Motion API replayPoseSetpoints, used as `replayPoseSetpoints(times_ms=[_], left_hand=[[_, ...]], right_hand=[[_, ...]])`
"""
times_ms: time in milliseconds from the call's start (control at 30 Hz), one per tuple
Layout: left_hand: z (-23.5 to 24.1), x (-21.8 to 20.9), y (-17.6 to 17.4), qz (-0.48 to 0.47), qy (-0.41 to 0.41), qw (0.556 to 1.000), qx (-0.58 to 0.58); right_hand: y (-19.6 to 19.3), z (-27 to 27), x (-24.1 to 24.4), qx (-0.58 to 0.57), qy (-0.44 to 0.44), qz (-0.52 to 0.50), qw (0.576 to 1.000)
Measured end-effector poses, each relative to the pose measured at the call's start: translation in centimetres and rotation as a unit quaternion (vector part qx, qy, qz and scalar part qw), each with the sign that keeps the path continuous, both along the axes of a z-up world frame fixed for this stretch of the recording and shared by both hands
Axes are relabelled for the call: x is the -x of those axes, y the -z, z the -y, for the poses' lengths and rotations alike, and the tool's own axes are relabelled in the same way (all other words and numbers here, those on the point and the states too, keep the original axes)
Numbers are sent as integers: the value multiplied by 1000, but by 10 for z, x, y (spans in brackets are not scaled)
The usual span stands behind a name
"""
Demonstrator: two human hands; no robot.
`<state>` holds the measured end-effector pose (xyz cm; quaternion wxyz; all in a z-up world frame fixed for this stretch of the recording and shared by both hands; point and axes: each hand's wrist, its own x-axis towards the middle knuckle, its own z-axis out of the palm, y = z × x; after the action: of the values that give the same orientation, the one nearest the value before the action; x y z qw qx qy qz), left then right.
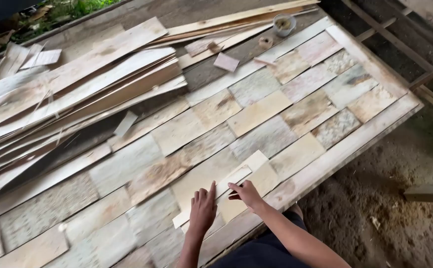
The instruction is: Applying glue to thin wood strips and arranging them on a wooden board to create a decorative surface.
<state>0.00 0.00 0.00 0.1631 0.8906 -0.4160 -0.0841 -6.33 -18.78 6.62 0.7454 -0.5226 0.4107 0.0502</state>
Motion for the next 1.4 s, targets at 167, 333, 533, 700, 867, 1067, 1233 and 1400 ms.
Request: replayPoseSetpoints(times_ms=[167,333,533,700,867,1067,1233,1400], left_hand=[[160,-6,6,-40,-11,998,37],[320,3,39,-10,-21,995,93],[447,-7,51,-10,-72,995,67],[479,-27,61,-15,-127,991,29],[497,-59,69,11,-134,991,-11],[516,-99,83,-19,-125,991,-35],[535,-135,86,-13,-104,994,-20],[542,-166,86,-53,-95,994,-34]], right_hand=[[30,162,-9,-44,64,-20,997],[43,333,-1,-52,28,13,998],[10,499,-18,-24,-81,-84,993],[73,640,-69,242,-142,-65,957],[74,696,-188,363,-182,29,913],[111,706,-352,482,-296,96,819],[117,693,-444,533,-370,99,754],[112,687,-482,573,-453,-2,683]])
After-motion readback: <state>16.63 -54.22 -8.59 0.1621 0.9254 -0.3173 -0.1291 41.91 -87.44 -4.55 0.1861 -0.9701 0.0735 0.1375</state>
